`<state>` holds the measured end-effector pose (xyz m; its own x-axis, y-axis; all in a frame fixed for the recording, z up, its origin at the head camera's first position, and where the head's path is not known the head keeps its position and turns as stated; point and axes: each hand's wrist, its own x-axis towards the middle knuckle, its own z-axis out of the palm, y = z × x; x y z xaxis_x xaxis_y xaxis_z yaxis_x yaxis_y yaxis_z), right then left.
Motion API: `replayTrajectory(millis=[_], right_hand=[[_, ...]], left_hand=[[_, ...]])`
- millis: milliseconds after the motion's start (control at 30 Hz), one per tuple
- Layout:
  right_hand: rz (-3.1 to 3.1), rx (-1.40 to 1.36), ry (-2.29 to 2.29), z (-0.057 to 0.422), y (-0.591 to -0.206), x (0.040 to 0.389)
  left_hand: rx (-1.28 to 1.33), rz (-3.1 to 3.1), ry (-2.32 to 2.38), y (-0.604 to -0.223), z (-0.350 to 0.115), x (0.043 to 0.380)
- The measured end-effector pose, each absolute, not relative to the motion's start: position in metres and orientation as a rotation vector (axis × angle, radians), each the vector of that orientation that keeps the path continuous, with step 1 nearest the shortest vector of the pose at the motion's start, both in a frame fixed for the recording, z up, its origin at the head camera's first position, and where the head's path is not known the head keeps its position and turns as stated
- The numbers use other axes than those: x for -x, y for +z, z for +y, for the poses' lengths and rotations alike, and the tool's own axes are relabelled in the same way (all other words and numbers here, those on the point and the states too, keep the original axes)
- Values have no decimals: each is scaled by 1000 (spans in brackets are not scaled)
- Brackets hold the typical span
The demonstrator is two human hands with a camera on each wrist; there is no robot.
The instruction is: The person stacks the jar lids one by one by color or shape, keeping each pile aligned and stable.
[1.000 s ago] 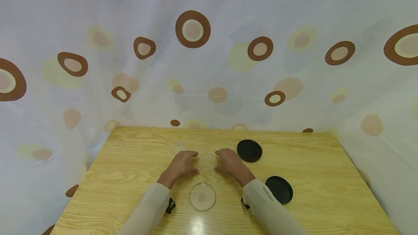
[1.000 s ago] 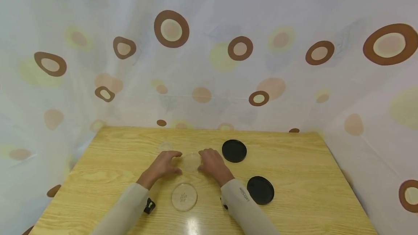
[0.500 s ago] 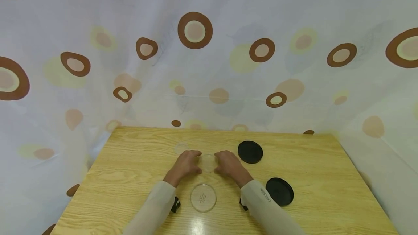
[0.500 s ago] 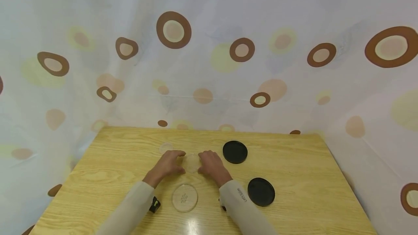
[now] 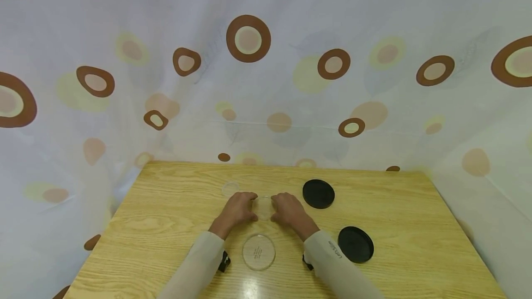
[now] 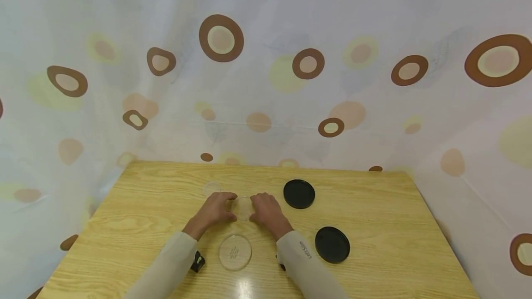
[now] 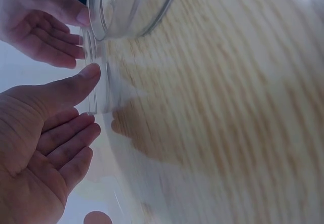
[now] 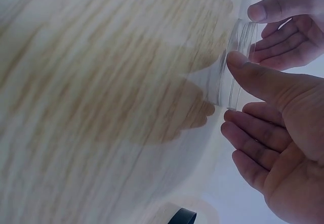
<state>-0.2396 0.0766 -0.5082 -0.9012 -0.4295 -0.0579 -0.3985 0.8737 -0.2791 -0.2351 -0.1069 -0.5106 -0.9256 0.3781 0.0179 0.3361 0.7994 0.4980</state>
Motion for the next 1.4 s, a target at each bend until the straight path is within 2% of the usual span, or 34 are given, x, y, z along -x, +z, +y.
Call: replayTrajectory(millis=[333, 667, 1400], right_hand=[[2936, 697, -458, 79, -504, 237], [2909, 626, -451, 79, -494, 232], [2869, 650, -532, 84, -481, 214]], left_hand=[[-547, 2883, 808, -507, -107, 234], [-561, 2882, 848, -500, -107, 229], [-610, 2860, 927, -491, -111, 207]])
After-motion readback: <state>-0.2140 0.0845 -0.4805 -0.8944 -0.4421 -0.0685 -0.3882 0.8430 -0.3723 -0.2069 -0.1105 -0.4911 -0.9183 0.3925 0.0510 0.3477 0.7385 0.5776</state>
